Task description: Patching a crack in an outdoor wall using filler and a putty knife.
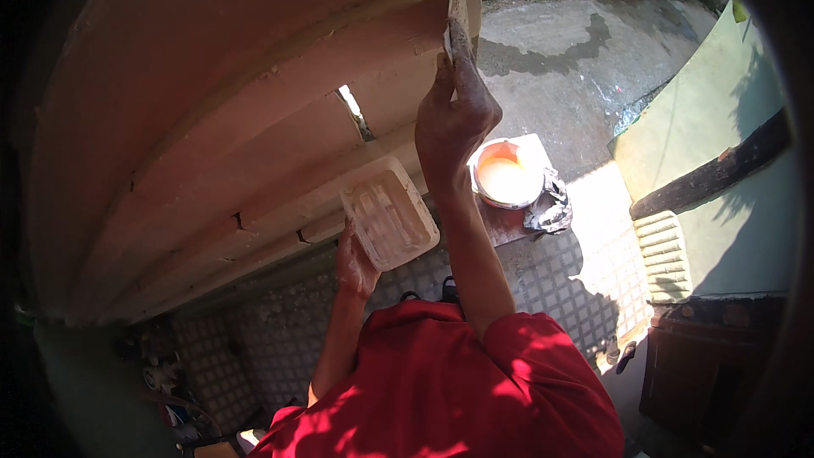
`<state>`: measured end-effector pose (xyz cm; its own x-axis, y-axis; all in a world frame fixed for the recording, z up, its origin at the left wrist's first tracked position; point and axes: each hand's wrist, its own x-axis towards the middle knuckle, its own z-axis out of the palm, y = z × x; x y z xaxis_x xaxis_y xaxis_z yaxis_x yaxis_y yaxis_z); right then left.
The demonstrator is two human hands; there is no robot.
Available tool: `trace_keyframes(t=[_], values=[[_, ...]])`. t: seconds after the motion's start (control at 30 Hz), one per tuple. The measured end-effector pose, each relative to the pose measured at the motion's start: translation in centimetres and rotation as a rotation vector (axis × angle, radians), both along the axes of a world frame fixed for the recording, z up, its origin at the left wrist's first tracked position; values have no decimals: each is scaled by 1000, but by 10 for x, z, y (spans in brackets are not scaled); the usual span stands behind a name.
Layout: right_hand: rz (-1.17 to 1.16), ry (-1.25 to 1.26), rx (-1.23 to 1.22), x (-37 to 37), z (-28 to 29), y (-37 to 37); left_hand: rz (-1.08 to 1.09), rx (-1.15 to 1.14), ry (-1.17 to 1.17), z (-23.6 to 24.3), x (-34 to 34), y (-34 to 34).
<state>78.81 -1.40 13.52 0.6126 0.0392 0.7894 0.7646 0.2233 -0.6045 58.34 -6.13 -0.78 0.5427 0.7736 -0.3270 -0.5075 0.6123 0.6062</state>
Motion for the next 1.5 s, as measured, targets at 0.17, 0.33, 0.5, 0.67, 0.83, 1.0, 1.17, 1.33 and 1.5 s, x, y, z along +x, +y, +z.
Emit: trace_keyframes(t=[0.17,0.33,0.5,0.67,0.83,1.0,1.17,1.33,1.5], values=[[168,-17,-172,-62,-1,13,76,-34,22,2,-8,-3],[465,-102,-31,-101,-2,-4,147,-116,80,0,-14,-4],[234,15,11,-17,10,-31,83,-36,-10,-9,-22,-1],[1,-92,24,42,13,-10,43,-38,-6,-12,-18,-6],[108,-64,-40,-12,6,3,81,-64,-5,-14,-12,-9],[253,-28,-29,-17,15,-30,66,-72,-26,-15,-9,-7],[52,-42,104,23,19,-20,36,-73,-69,-15,-12,-10],[116,-52,-65,5,4,-2,75,-32,-23,-12,-6,-13],[343,-68,-15,-30,11,-21,100,-65,-11,-9,-15,-13]])
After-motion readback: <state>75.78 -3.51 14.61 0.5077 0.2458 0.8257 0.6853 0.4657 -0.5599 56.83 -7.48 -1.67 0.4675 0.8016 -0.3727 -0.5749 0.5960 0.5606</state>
